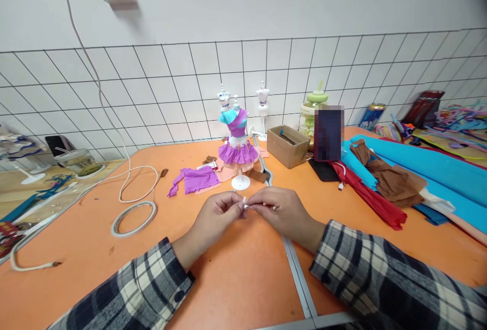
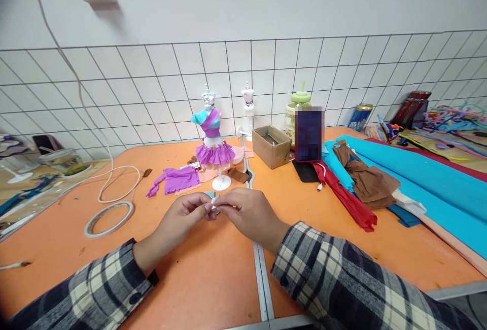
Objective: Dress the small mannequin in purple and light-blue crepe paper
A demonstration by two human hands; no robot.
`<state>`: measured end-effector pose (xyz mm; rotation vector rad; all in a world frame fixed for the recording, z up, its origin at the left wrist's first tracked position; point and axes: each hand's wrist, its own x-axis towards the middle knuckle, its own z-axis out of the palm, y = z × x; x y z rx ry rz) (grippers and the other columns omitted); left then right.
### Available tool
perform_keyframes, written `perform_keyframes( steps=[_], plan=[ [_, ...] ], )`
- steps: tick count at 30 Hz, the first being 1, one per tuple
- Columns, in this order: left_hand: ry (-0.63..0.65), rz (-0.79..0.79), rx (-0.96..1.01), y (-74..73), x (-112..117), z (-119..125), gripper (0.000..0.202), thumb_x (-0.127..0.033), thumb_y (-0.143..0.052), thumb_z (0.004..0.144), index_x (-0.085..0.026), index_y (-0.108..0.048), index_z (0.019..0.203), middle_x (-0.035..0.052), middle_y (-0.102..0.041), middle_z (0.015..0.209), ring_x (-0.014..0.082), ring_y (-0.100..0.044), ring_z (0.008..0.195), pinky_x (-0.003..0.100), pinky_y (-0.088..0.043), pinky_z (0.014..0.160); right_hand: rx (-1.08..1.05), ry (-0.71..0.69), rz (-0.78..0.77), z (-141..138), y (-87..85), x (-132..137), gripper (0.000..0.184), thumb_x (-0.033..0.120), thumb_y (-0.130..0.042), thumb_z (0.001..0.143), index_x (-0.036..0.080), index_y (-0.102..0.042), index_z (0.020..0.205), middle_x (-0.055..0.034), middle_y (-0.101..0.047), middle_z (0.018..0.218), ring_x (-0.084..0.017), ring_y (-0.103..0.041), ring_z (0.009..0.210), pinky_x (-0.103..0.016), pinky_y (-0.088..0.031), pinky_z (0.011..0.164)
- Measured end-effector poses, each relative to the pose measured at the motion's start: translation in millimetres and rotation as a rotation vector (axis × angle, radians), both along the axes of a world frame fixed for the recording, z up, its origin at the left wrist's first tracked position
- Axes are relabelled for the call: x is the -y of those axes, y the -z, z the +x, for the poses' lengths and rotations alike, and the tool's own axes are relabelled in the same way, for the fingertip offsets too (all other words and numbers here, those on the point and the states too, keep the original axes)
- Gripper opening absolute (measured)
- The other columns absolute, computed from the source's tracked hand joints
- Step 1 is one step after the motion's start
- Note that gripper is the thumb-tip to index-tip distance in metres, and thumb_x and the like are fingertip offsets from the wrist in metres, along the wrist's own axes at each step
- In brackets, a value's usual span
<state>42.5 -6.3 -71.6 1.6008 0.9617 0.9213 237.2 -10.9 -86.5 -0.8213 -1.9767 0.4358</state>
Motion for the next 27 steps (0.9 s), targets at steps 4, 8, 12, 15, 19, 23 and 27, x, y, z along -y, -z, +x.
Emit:
perform_keyframes(
  steps=[4, 8, 12, 15, 19, 23, 27],
  plan=[
    [0.072, -0.034, 0.046, -1.3, 0.6, -1.9, 0.03, -0.044, -0.07, 0.08, -0.014, -0.067, 0.075, 0.002, -0.066, 0.066, 0.013, -0.058, 0.065, 0.025, -0.046, 0.066, -0.323, -0.008, -0.405, -7.2, -0.8, -0.1, 0.026, 0.025, -0.071, 0.081, 0.023, -0.071, 0.107, -0.0034, -0.071, 0.091, -0.013, -0.065, 0.066, -0.024, -0.054, 0.057],
    [0.147, -0.097, 0.061, 2.9, 0.2, -2.2, 0.036, -0.048, -0.073, 0.078, -0.014, -0.066, 0.069, 0.0024, -0.065, 0.065, 0.0125, -0.058, 0.062, 0.025, -0.047, 0.064, -0.491, -0.108, -0.654, -0.9, -1.2, -8.3, 0.058, 0.036, -0.077, 0.075, 0.024, -0.06, 0.129, -0.0047, -0.069, 0.098, -0.011, -0.061, 0.061, -0.024, -0.055, 0.05],
    [0.125, -0.13, 0.103, 7.4, -0.9, -0.5, 0.037, -0.05, -0.074, 0.077, -0.014, -0.068, 0.072, 0.0023, -0.066, 0.065, 0.0126, -0.058, 0.062, 0.025, -0.047, 0.063, -0.312, -0.156, -0.478, 6.1, -1.7, -9.1, 0.025, 0.037, -0.07, 0.083, 0.019, -0.075, 0.099, -0.0083, -0.071, 0.099, -0.016, -0.065, 0.079, -0.024, -0.054, 0.058],
    [0.097, -0.142, 0.114, 9.7, -2.9, -1.2, 0.035, -0.049, -0.074, 0.077, -0.013, -0.071, 0.076, 0.003, -0.067, 0.065, 0.0125, -0.058, 0.061, 0.024, -0.046, 0.063, -0.125, -0.121, -0.164, 5.7, -3.5, -3.1, 0.016, 0.027, -0.066, 0.087, 0.021, -0.076, 0.099, -0.0071, -0.072, 0.096, -0.016, -0.065, 0.082, -0.025, -0.052, 0.064],
    [0.105, -0.176, 0.206, 12.1, -3.9, -4.6, 0.031, -0.044, -0.073, 0.078, -0.014, -0.072, 0.08, 0.0045, -0.069, 0.069, 0.0141, -0.06, 0.065, 0.025, -0.046, 0.064, -0.062, -0.081, -0.047, 2.1, -5.1, 1.3, 0.015, 0.021, -0.065, 0.088, 0.024, -0.076, 0.097, -0.0046, -0.074, 0.093, -0.015, -0.066, 0.082, -0.026, -0.051, 0.068],
    [0.121, -0.165, 0.258, 10.0, -1.5, -5.7, 0.032, -0.045, -0.072, 0.079, -0.013, -0.072, 0.085, 0.0061, -0.07, 0.071, 0.0166, -0.062, 0.067, 0.027, -0.046, 0.065, -0.091, -0.046, -0.131, 1.6, -5.0, -0.6, 0.013, 0.022, -0.065, 0.088, 0.024, -0.077, 0.093, -0.0039, -0.074, 0.089, -0.016, -0.068, 0.081, -0.024, -0.05, 0.063],
    [0.077, -0.049, 0.122, 5.4, 0.4, -4.0, 0.034, -0.047, -0.074, 0.078, -0.013, -0.073, 0.08, 0.0038, -0.067, 0.065, 0.014, -0.057, 0.063, 0.026, -0.045, 0.065, -0.09, -0.082, -0.093, 3.6, -5.7, -1.9, 0.015, 0.019, -0.064, 0.088, 0.023, -0.078, 0.092, -0.0037, -0.074, 0.085, -0.015, -0.068, 0.079, -0.026, -0.051, 0.067]
  ],
)
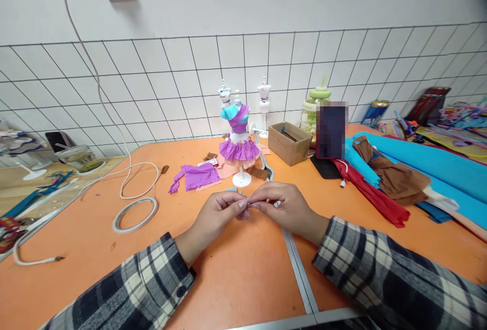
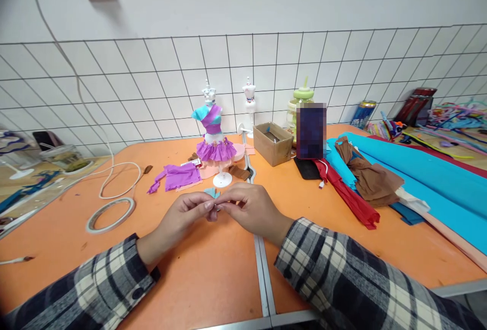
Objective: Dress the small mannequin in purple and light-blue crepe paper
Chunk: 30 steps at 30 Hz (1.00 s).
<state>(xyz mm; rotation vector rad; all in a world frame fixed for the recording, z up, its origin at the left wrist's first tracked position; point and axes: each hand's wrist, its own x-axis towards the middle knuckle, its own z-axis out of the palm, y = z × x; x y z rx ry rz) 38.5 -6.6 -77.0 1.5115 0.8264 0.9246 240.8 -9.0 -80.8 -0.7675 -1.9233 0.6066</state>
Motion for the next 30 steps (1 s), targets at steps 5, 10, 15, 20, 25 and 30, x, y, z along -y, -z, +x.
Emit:
perform_keyframes(
  steps=[5, 10, 15, 20, 25, 30],
  plan=[
    [-0.014, 0.008, -0.002, -1.4, 0.0, -0.6, 0.032, -0.045, -0.075, 0.077, -0.014, -0.074, 0.076, 0.0037, -0.068, 0.064, 0.014, -0.058, 0.063, 0.026, -0.045, 0.064, -0.025, -0.018, 0.017, -2.4, 0.6, 2.8, 0.015, 0.019, -0.065, 0.087, 0.025, -0.078, 0.09, -0.0036, -0.075, 0.084, -0.016, -0.069, 0.079, -0.028, -0.053, 0.071],
    [-0.012, -0.015, 0.061, -1.9, 1.1, -2.7, 0.028, -0.042, -0.077, 0.075, -0.014, -0.074, 0.077, 0.0038, -0.069, 0.065, 0.0149, -0.06, 0.064, 0.027, -0.047, 0.066, -0.33, -0.051, -0.384, -6.0, 4.9, 1.4, 0.03, 0.03, -0.074, 0.08, 0.024, -0.073, 0.109, -0.0048, -0.076, 0.085, -0.017, -0.07, 0.075, -0.028, -0.056, 0.063],
    [0.012, -0.11, 0.138, -2.0, 2.2, -1.9, 0.029, -0.042, -0.08, 0.072, -0.014, -0.074, 0.076, 0.0035, -0.068, 0.063, 0.0141, -0.06, 0.062, 0.027, -0.047, 0.065, -0.351, -0.106, -0.455, -1.2, 5.8, -5.1, 0.035, 0.034, -0.076, 0.077, 0.023, -0.073, 0.11, -0.0071, -0.074, 0.098, -0.019, -0.069, 0.087, -0.026, -0.056, 0.062],
    [0.077, -0.182, 0.125, -0.7, 1.5, 0.3, 0.033, -0.044, -0.081, 0.07, -0.013, -0.069, 0.071, 0.0028, -0.067, 0.061, 0.0137, -0.06, 0.06, 0.026, -0.045, 0.063, -0.156, -0.122, -0.349, -1.4, 3.7, -2.4, 0.019, 0.033, -0.074, 0.079, 0.022, -0.079, 0.094, -0.0059, -0.074, 0.09, -0.016, -0.066, 0.079, -0.023, -0.049, 0.057],
    [0.103, -0.095, 0.021, 2.9, 0.3, 1.6, 0.04, -0.05, -0.079, 0.071, -0.014, -0.063, 0.065, 0.0008, -0.063, 0.057, 0.0121, -0.057, 0.056, 0.024, -0.043, 0.059, -0.139, -0.103, -0.321, -3.6, 3.3, -1.0, 0.011, 0.03, -0.074, 0.078, 0.019, -0.077, 0.081, -0.0043, -0.073, 0.081, -0.015, -0.065, 0.076, -0.026, -0.051, 0.064],
    [0.044, -0.019, -0.033, 8.3, -0.5, 4.5, 0.043, -0.054, -0.076, 0.074, -0.013, -0.064, 0.066, 0.0008, -0.062, 0.057, 0.0117, -0.057, 0.056, 0.024, -0.044, 0.059, -0.175, -0.179, -0.723, -5.4, 6.4, -4.5, 0.028, 0.041, -0.077, 0.073, 0.016, -0.068, 0.082, -0.0025, -0.068, 0.075, -0.014, -0.063, 0.066, -0.023, -0.053, 0.051]
  ],
)
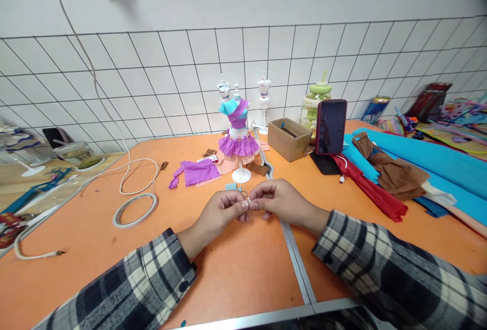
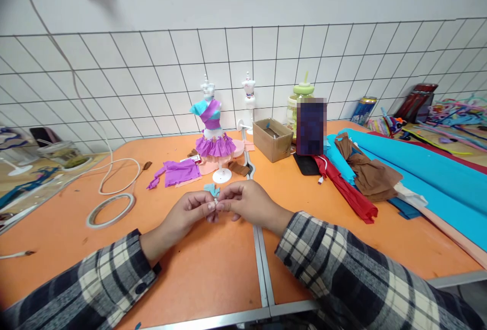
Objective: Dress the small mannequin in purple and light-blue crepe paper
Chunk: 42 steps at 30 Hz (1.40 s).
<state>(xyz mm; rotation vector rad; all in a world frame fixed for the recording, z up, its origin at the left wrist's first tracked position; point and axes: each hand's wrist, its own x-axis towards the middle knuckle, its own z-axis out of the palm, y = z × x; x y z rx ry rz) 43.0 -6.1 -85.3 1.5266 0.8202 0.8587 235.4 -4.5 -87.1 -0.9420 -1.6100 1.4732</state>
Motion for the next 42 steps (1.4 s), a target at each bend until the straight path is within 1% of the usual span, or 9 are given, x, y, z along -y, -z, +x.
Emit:
perform_keyframes(
  steps=[4, 7, 12, 16, 20, 24, 29, 36, 42],
  plan=[
    [-0.028, -0.036, -0.025, 0.1, -1.5, 1.8, 0.048, -0.059, -0.075, 0.071, -0.013, -0.062, 0.063, 0.0009, -0.061, 0.055, 0.0111, -0.056, 0.052, 0.023, -0.043, 0.055, -0.089, -0.133, -0.013, -2.0, 3.2, -0.2, 0.028, 0.043, -0.072, 0.079, 0.017, -0.06, 0.083, -0.0007, -0.064, 0.074, -0.012, -0.063, 0.068, -0.019, -0.053, 0.049],
    [-0.051, -0.061, -0.051, -2.0, -3.5, 1.0, 0.049, -0.06, -0.077, 0.069, -0.013, -0.062, 0.064, 0.0002, -0.061, 0.055, 0.0102, -0.055, 0.05, 0.022, -0.043, 0.053, -0.136, -0.107, 0.031, -1.5, 2.2, -0.1, 0.03, 0.045, -0.072, 0.08, 0.018, -0.06, 0.083, 0.001, -0.061, 0.07, -0.011, -0.061, 0.064, -0.018, -0.051, 0.046],
    [-0.085, -0.065, -0.038, -2.6, -7.6, -1.1, 0.043, -0.053, -0.08, 0.067, -0.013, -0.069, 0.08, -0.0008, -0.063, 0.061, 0.0102, -0.056, 0.054, 0.023, -0.045, 0.056, -0.272, 0.079, 0.029, 4.6, -2.0, -5.4, 0.032, 0.045, -0.077, 0.075, 0.019, -0.062, 0.086, -0.0018, -0.069, 0.082, -0.012, -0.066, 0.065, -0.02, -0.054, 0.048],
    [-0.122, -0.003, -0.084, 2.0, -8.6, -0.6, 0.033, -0.045, -0.077, 0.072, -0.013, -0.068, 0.077, -0.0014, -0.061, 0.06, 0.0095, -0.053, 0.054, 0.022, -0.042, 0.055, -0.298, 0.289, 0.035, 7.7, -0.8, -11.5, 0.032, 0.041, -0.081, 0.069, 0.018, -0.069, 0.087, -0.0032, -0.072, 0.082, -0.012, -0.067, 0.065, -0.022, -0.056, 0.055],
    [-0.132, 0.078, -0.156, 9.9, -8.1, 3.0, 0.025, -0.038, -0.07, 0.078, -0.013, -0.069, 0.08, -0.0017, -0.059, 0.06, 0.0094, -0.052, 0.055, 0.021, -0.041, 0.054, -0.288, 0.503, 0.176, 15.1, -7.7, -26.1, 0.032, 0.044, -0.079, 0.07, 0.018, -0.07, 0.087, -0.0048, -0.073, 0.082, -0.017, -0.07, 0.072, -0.029, -0.059, 0.062],
    [-0.166, 0.104, -0.142, 15.2, -9.9, 6.5, 0.024, -0.037, -0.065, 0.082, -0.014, -0.07, 0.086, 0.0009, -0.063, 0.067, 0.0123, -0.057, 0.061, 0.023, -0.045, 0.058, -0.088, 0.72, 0.501, 42.9, -31.4, -60.4, 0.029, 0.043, -0.068, 0.079, 0.018, -0.071, 0.092, -0.0075, -0.074, 0.088, -0.022, -0.07, 0.075, -0.033, -0.058, 0.06],
    [-0.139, 0.178, -0.209, 13.9, -10.0, 8.1, 0.02, -0.033, -0.062, 0.083, -0.014, -0.069, 0.084, 0.0035, -0.066, 0.071, 0.0136, -0.059, 0.066, 0.025, -0.046, 0.063, 0.469, 1.097, 0.832, 90.4, -62.4, -103.4, 0.02, 0.032, -0.062, 0.082, 0.019, -0.075, 0.091, -0.0075, -0.076, 0.089, -0.023, -0.069, 0.076, -0.035, -0.051, 0.073],
    [-0.057, 0.231, -0.298, 12.2, -5.4, 11.9, 0.023, -0.032, -0.06, 0.084, -0.013, -0.071, 0.079, 0.0052, -0.068, 0.07, 0.0138, -0.057, 0.064, 0.025, -0.043, 0.062, 1.103, 1.038, 0.723, 95.4, -67.0, -120.9, 0.025, 0.043, -0.062, 0.083, 0.02, -0.071, 0.08, -0.0088, -0.074, 0.078, -0.025, -0.063, 0.072, -0.031, -0.032, 0.057],
    [-0.055, 0.261, -0.347, 12.8, -7.0, 11.6, 0.024, -0.033, -0.059, 0.085, -0.013, -0.073, 0.081, 0.0062, -0.07, 0.072, 0.0143, -0.057, 0.064, 0.025, -0.043, 0.062, 1.241, 0.939, 0.677, 95.6, -61.9, -126.1, 0.024, 0.034, -0.058, 0.083, 0.022, -0.074, 0.097, -0.0098, -0.074, 0.088, -0.024, -0.063, 0.075, -0.03, -0.025, 0.054]
  ],
)
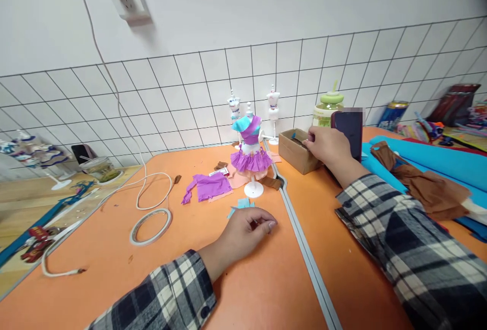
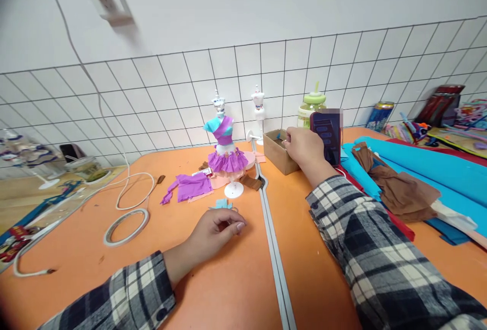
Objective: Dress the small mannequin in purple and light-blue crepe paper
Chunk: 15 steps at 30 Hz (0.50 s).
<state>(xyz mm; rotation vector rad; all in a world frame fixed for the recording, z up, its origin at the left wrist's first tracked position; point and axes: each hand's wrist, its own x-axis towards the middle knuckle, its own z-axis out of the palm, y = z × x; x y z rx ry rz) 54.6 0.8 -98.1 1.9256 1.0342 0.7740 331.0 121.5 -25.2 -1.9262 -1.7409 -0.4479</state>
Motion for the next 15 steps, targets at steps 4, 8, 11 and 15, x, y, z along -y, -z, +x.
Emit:
perform_keyframes(
  steps=[4, 8, 11, 15],
  plan=[
    [0.006, 0.021, 0.001, -1.4, -0.1, -0.1, 0.024, -0.032, -0.057, 0.086, -0.014, -0.073, 0.082, 0.0062, -0.07, 0.073, 0.0141, -0.058, 0.065, 0.025, -0.043, 0.062, 0.011, -0.026, -0.001, 3.9, -0.4, 1.5, 0.031, 0.03, -0.05, 0.088, 0.028, -0.075, 0.107, -0.0072, -0.075, 0.103, -0.024, -0.064, 0.084, -0.031, -0.029, 0.057],
    [0.019, 0.039, -0.01, -2.7, 1.0, 0.1, 0.022, -0.03, -0.058, 0.086, -0.014, -0.073, 0.08, 0.0058, -0.071, 0.072, 0.0137, -0.059, 0.065, 0.024, -0.044, 0.062, 0.002, 0.0, -0.031, 1.9, -5.2, 5.0, 0.027, 0.041, -0.056, 0.086, 0.023, -0.075, 0.094, -0.0098, -0.074, 0.091, -0.025, -0.064, 0.08, -0.03, -0.029, 0.056],
    [0.029, 0.056, -0.025, -3.9, 2.1, 0.1, 0.021, -0.029, -0.059, 0.085, -0.015, -0.074, 0.08, 0.0055, -0.072, 0.074, 0.0136, -0.06, 0.065, 0.023, -0.044, 0.062, 0.003, 0.031, -0.019, 0.1, -6.6, 4.5, 0.028, 0.042, -0.054, 0.088, 0.021, -0.071, 0.092, -0.0118, -0.072, 0.084, -0.026, -0.062, 0.073, -0.03, -0.03, 0.057],
    [0.043, 0.063, -0.05, -6.2, 3.1, 0.2, 0.02, -0.028, -0.059, 0.085, -0.016, -0.074, 0.079, 0.0052, -0.071, 0.072, 0.0139, -0.06, 0.064, 0.024, -0.045, 0.062, 0.003, -0.013, 0.017, -0.3, -3.4, 1.3, 0.029, 0.038, -0.051, 0.092, 0.02, -0.066, 0.109, -0.0123, -0.071, 0.083, -0.026, -0.062, 0.07, -0.031, -0.032, 0.057]
  ],
)
